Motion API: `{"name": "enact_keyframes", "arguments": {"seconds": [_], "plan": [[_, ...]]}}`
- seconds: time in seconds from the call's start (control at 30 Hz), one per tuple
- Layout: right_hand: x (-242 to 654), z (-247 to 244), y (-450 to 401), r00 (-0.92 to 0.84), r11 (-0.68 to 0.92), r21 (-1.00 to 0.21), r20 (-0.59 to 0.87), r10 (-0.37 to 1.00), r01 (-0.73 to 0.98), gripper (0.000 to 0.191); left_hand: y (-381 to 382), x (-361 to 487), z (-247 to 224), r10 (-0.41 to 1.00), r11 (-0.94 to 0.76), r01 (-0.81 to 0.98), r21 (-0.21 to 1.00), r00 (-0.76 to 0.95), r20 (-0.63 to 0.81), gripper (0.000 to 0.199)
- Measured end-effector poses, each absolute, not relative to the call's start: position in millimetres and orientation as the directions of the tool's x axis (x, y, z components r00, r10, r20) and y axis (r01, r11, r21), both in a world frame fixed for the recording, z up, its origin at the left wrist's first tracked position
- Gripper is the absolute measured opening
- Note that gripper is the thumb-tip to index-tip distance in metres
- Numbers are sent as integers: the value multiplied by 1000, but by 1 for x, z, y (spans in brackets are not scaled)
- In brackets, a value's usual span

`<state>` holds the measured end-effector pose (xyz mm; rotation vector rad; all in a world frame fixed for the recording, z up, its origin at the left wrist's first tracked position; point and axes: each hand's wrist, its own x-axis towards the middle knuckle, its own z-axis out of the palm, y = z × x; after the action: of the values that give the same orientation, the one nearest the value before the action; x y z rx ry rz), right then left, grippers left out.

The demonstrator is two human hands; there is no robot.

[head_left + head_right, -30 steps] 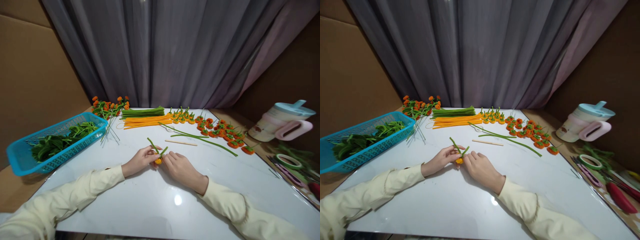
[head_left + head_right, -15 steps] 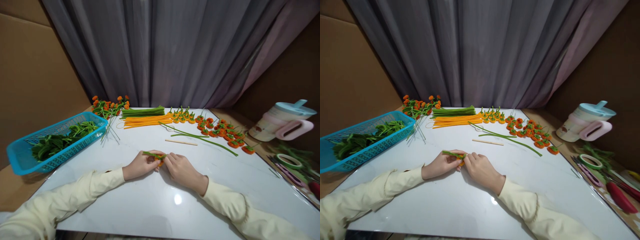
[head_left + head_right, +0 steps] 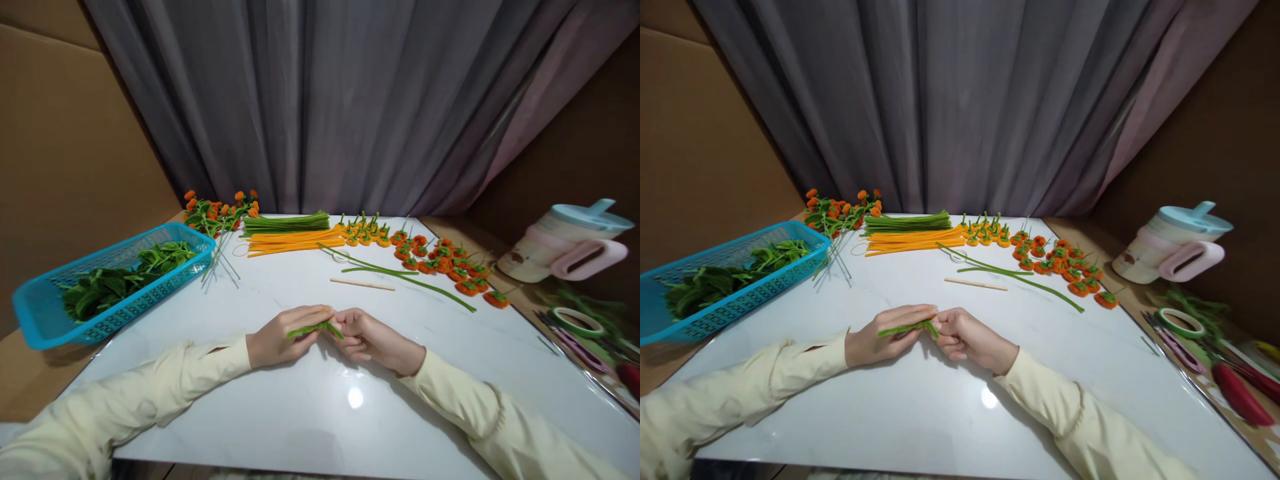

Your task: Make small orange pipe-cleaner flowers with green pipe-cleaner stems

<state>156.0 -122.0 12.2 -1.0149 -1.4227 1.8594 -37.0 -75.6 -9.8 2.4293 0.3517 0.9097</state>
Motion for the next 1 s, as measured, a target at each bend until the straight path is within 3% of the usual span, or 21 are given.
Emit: {"name": "enact_keyframes", "arguments": {"seconds": [0.17,0.3,0.43,0.7,0.87,1.0], "plan": [[155,8,-121,-508,-297,-953,-223,832,-68,23,-74,-36,-11,475,-796,99,597,714,515,40],[148,4,-122,-375,-245,-963,-187,908,-113,17,-73,-34,-7,638,-673,246,697,670,380,36],[146,2,-123,-303,-226,-961,-171,938,-159,12,-72,-32,-2,688,-609,308,731,664,293,34],[148,4,-123,-329,-252,-941,-170,929,-226,2,-70,-34,-8,608,-685,213,696,693,387,32],[152,5,-120,-403,-310,-927,-207,891,-210,7,-69,-38,-7,426,-801,68,595,763,486,35],[152,7,-120,-445,-324,-922,-205,872,-210,11,-69,-38,-8,409,-840,79,537,743,529,35]]}}
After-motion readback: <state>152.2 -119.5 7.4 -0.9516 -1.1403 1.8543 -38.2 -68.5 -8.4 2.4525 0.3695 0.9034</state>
